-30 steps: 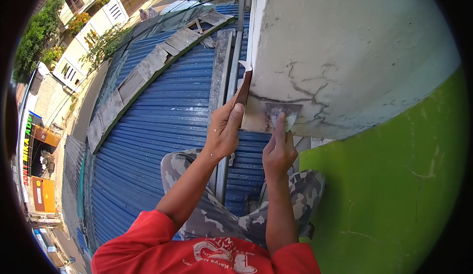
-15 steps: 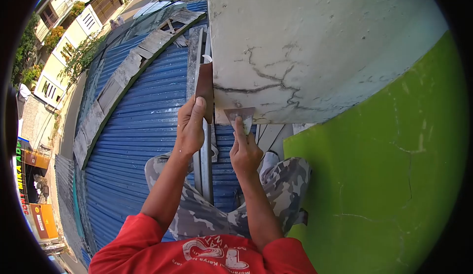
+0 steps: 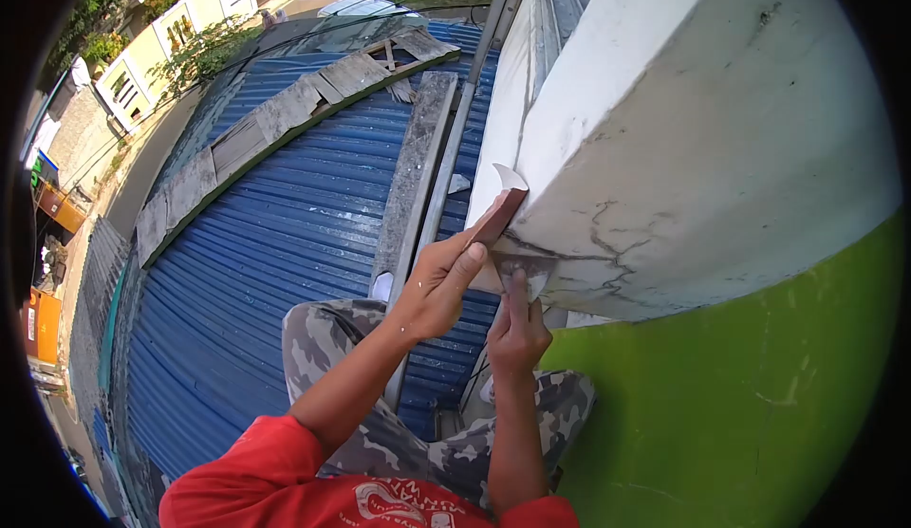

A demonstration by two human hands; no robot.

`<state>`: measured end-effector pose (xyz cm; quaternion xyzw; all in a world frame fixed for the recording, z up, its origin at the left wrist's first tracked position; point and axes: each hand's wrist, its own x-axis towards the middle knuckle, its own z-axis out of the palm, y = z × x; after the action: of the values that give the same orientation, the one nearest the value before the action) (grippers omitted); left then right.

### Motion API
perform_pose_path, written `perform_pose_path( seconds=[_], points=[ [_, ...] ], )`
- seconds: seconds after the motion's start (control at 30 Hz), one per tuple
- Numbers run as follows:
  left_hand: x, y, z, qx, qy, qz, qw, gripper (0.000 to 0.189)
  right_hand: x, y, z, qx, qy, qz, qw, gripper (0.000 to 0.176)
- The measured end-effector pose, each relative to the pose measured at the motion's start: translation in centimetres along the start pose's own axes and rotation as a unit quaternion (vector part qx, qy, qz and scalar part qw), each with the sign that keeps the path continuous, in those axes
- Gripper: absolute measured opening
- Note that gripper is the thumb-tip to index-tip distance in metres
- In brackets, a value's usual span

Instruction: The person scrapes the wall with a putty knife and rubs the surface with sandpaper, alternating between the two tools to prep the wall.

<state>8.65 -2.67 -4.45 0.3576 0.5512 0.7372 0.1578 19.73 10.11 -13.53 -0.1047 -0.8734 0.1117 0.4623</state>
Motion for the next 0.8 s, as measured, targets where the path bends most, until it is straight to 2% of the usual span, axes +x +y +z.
perform_pose_path(
  seconds=[0.07,0.13,0.23,0.27,0.37,0.4,0.5,0.53,0.63,0.73,0.8],
  points=[
    [0.2,-1.3,0.1,0.015,0.001,0.059,0.998,0.052,0.2,0.2,0.5,0.001,-0.01,0.002,1.0,0.041],
    [0.2,-1.7,-0.2,-0.014,-0.003,0.051,0.999,0.051,2.2,-1.5,-0.7,-0.002,-0.007,0.022,1.0,0.04],
    [0.3,-1.6,-0.1,-0.038,0.004,0.059,0.998,0.051,7.0,-3.0,-2.3,0.016,0.062,0.012,0.998,0.039],
    [0.6,-1.3,-0.2,-0.033,0.006,0.074,0.997,0.05,6.4,-2.9,-2.4,0.004,0.052,0.006,0.999,0.039],
    [0.7,-1.5,0.0,-0.004,0.009,0.094,0.996,0.05,-1.1,0.4,-0.7,0.014,-0.073,0.061,0.995,0.038],
    [0.6,-1.3,0.1,0.007,0.013,0.089,0.996,0.049,-1.2,-0.3,-0.6,0.025,-0.079,0.061,0.995,0.038],
    [0.9,-1.8,0.0,-0.027,0.01,0.086,0.996,0.049,1.8,-0.6,-0.8,0.017,0.0,0.038,0.999,0.039],
    [0.8,-1.4,-0.1,-0.032,0.011,0.067,0.997,0.049,4.2,-2.1,-1.7,0.018,0.009,0.074,0.997,0.039],
    [0.9,-0.8,0.2,-0.017,0.02,0.084,0.996,0.049,7.1,-2.2,-2.0,0.001,0.086,0.016,0.996,0.043],
    [0.9,-1.2,0.4,-0.002,0.02,0.087,0.996,0.049,0.2,0.3,0.0,0.011,-0.004,0.022,1.0,0.042],
    [1.1,-1.1,0.3,0.022,0.016,0.086,0.996,0.051,0.0,0.3,-0.3,0.008,-0.008,0.008,1.0,0.042]
  ],
)
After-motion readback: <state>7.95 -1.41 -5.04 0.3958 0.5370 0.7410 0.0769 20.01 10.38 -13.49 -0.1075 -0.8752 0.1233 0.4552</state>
